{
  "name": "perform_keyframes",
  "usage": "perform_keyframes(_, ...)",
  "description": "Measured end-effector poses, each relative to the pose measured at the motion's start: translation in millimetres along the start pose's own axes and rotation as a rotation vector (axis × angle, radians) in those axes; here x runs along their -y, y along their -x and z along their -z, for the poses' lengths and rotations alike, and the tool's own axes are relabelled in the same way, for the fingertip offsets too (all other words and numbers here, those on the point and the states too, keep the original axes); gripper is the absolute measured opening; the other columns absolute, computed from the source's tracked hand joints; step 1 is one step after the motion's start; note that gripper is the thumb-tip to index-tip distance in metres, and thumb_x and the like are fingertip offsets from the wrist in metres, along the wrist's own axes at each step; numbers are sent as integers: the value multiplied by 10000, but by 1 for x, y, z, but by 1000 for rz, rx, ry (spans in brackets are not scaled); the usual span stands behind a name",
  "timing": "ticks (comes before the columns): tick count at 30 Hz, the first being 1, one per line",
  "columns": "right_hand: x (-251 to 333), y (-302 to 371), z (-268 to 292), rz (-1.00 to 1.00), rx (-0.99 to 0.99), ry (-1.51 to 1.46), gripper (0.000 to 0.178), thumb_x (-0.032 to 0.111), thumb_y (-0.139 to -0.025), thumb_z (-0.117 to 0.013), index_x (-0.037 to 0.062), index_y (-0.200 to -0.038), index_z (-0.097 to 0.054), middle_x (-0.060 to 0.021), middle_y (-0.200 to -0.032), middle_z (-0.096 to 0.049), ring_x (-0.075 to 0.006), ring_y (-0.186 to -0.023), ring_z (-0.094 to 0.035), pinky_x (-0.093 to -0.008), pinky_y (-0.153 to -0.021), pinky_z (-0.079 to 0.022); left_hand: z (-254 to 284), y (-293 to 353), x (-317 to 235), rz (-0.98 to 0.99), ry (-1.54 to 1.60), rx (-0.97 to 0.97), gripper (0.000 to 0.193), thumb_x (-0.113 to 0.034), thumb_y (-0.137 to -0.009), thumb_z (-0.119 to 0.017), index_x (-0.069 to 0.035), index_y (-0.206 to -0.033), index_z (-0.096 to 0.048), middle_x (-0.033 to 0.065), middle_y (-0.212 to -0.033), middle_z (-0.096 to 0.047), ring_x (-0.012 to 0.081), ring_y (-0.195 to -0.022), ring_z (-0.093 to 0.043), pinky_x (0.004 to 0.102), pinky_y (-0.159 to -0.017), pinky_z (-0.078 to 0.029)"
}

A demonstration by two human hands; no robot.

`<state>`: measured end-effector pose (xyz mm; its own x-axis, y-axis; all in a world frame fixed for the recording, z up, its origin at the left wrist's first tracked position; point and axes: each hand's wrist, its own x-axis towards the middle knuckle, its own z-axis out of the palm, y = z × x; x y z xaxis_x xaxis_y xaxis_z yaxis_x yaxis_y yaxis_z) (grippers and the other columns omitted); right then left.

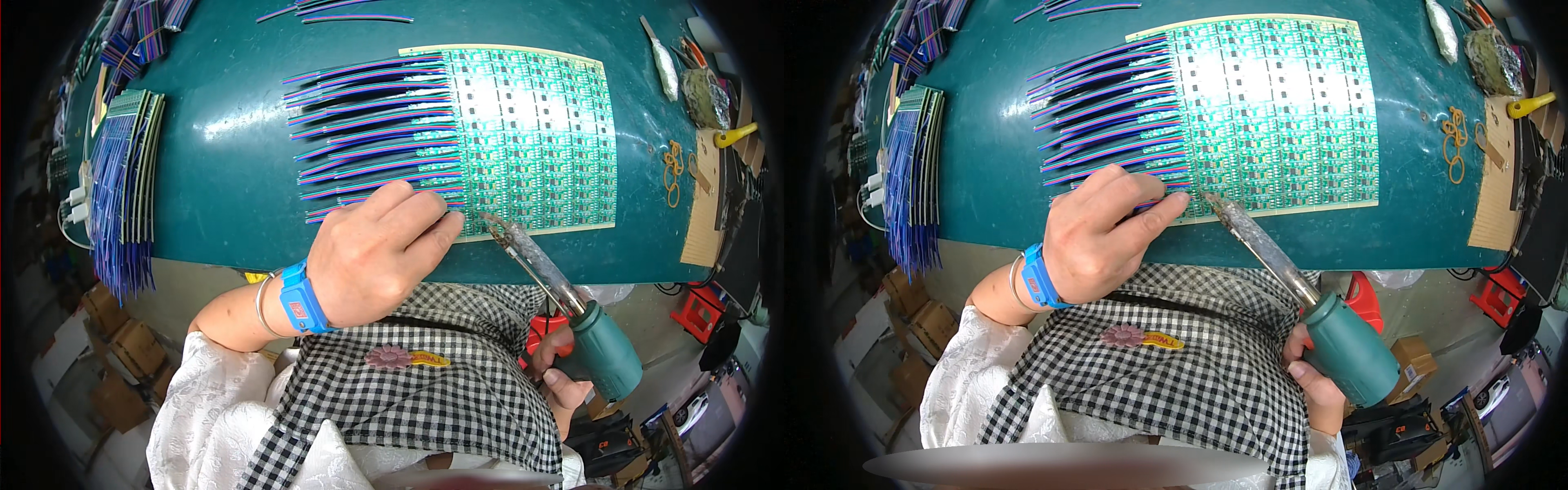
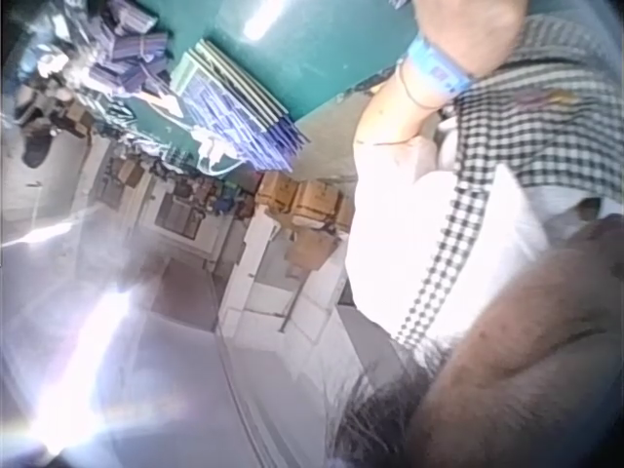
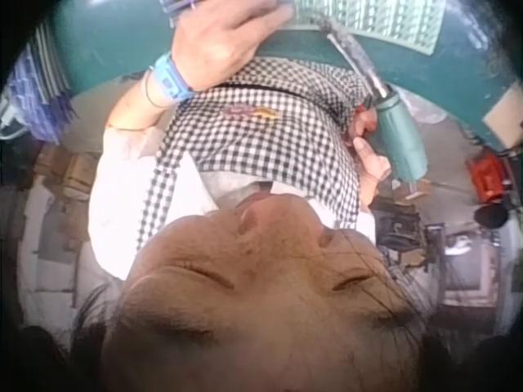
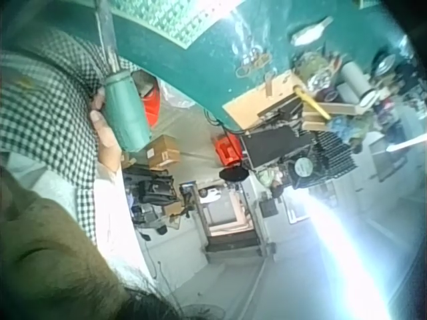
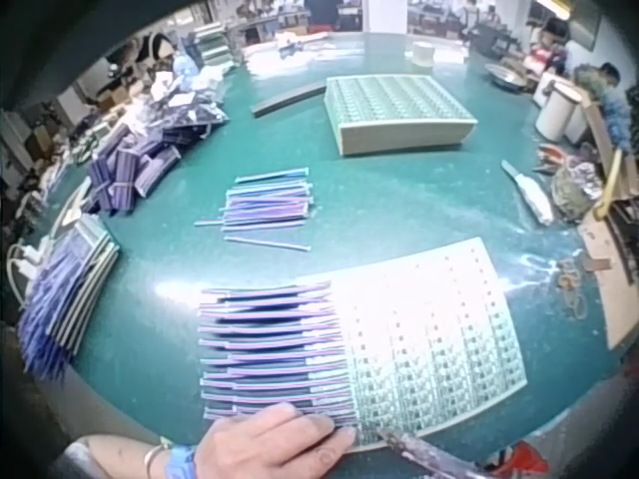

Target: The person solders multicolored wires onto an array of circuit boards using a soldering iron at an industrial workbench.

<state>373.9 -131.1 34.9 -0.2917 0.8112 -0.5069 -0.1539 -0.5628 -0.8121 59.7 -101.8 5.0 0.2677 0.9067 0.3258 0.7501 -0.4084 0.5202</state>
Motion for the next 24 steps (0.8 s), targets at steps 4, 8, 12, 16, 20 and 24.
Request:
perform_keyframes(4,-3,4,4,-54,-36,24,474,143,-766,-825,-29,-1127,-570,-69,-800,-565,-173,-709,-548,-282,-635,-444,0,0,0,-3,-1,1,400,7,-616,-686,12,-1012,-740,82,-901,-626,209,-690,-581,324,-556,-486)
perform_keyframes(8,-12,2,12,-42,27,84,426,162,-774,-827,-14,-1080,-589,-55,-791,-566,-168,-707,-546,-288,-640,-443,-1,2,2,-9,12,7,388,5,-616,-691,9,-1000,-746,81,-892,-627,205,-688,-583,320,-544,-481)
perform_keyframes(12,-22,-2,16,64,-2,222,433,104,-655,-759,-13,-1000,-525,-107,-729,-530,-173,-541,-495,-286,-470,-390,-1,0,3,-13,15,2,378,10,-618,-694,5,-992,-751,80,-885,-627,204,-684,-583,319,-538,-477)
perform_keyframes(16,-22,-1,12,83,-8,138,425,80,-660,-747,-11,-1012,-528,-115,-759,-534,-173,-540,-497,-289,-464,-388,-1,1,3,-7,27,-2,369,14,-624,-698,6,-989,-751,78,-877,-628,204,-681,-582,318,-535,-475)
perform_keyframes(20,-9,-1,4,53,-22,-3,433,87,-664,-749,-17,-1022,-530,-110,-756,-534,-174,-538,-501,-290,-458,-387,-2,0,3,-14,16,-5,367,14,-621,-701,6,-984,-751,78,-882,-633,203,-684,-582,318,-535,-476)
perform_keyframes(24,-4,2,6,-15,-47,42,418,125,-718,-778,-15,-1049,-563,-88,-768,-545,-176,-614,-518,-297,-543,-411,0,-1,1,-17,-15,1,369,7,-615,-701,8,-981,-752,78,-889,-637,203,-688,-582,319,-536,-480)
